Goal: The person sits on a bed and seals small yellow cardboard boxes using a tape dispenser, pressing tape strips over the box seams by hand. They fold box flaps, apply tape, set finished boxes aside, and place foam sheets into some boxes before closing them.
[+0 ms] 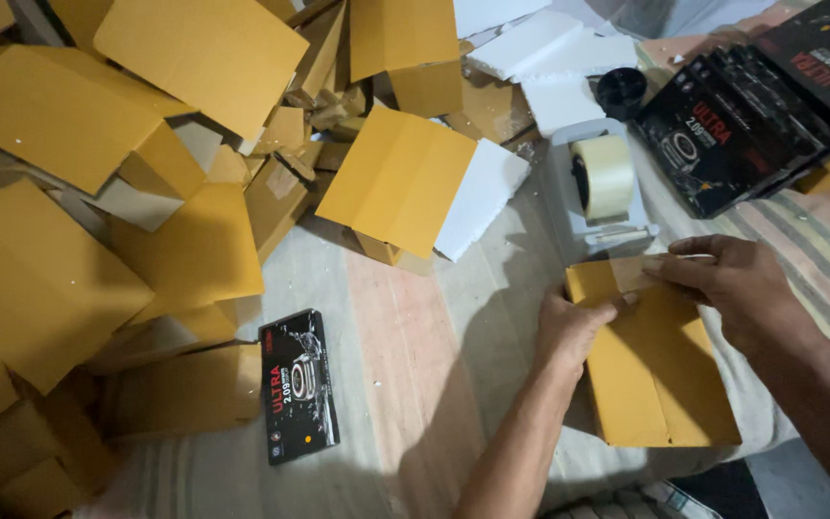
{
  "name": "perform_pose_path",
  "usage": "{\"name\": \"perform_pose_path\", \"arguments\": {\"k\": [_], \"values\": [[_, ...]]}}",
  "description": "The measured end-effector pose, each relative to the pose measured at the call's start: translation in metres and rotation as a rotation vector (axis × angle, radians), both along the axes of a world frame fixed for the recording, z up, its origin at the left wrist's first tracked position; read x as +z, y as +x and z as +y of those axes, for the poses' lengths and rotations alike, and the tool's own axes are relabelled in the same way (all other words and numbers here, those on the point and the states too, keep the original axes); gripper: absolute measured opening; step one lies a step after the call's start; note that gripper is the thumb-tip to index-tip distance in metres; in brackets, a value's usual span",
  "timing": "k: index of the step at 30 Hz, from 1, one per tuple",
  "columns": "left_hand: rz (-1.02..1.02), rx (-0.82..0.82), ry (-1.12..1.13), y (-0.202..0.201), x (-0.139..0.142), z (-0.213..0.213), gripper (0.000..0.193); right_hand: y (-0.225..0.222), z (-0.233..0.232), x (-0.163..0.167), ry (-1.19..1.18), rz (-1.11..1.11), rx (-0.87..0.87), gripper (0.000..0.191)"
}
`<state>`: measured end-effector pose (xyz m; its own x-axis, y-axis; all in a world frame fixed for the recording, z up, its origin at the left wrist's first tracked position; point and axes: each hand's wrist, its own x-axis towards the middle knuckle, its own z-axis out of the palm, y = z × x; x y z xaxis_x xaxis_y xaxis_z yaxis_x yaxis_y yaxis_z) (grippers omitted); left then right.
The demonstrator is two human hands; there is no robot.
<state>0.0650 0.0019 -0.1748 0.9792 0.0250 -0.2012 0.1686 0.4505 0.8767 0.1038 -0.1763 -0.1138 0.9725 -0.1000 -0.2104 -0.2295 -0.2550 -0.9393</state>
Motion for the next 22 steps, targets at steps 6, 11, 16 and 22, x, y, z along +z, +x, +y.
{"name": "perform_pose_path", "arguments": {"k": [6,11,16,22], "values": [[-0.013,-0.014,-0.040,-0.013,-0.009,-0.005,0.031,0.000,-0.005,-0.011,-0.111,0.058,-0.014,0.039],[-0.106,-0.032,-0.125,-0.021,-0.006,-0.008,0.031,-0.001,-0.007,-0.008,-0.123,0.067,-0.002,0.032],[0.009,0.023,-0.052,-0.024,-0.002,-0.008,0.039,-0.003,0.000,0.000,-0.145,0.101,0.015,0.030],[-0.018,0.025,-0.037,-0.021,-0.009,-0.008,0.046,-0.010,0.008,0.014,-0.174,0.136,0.035,0.035]]}}
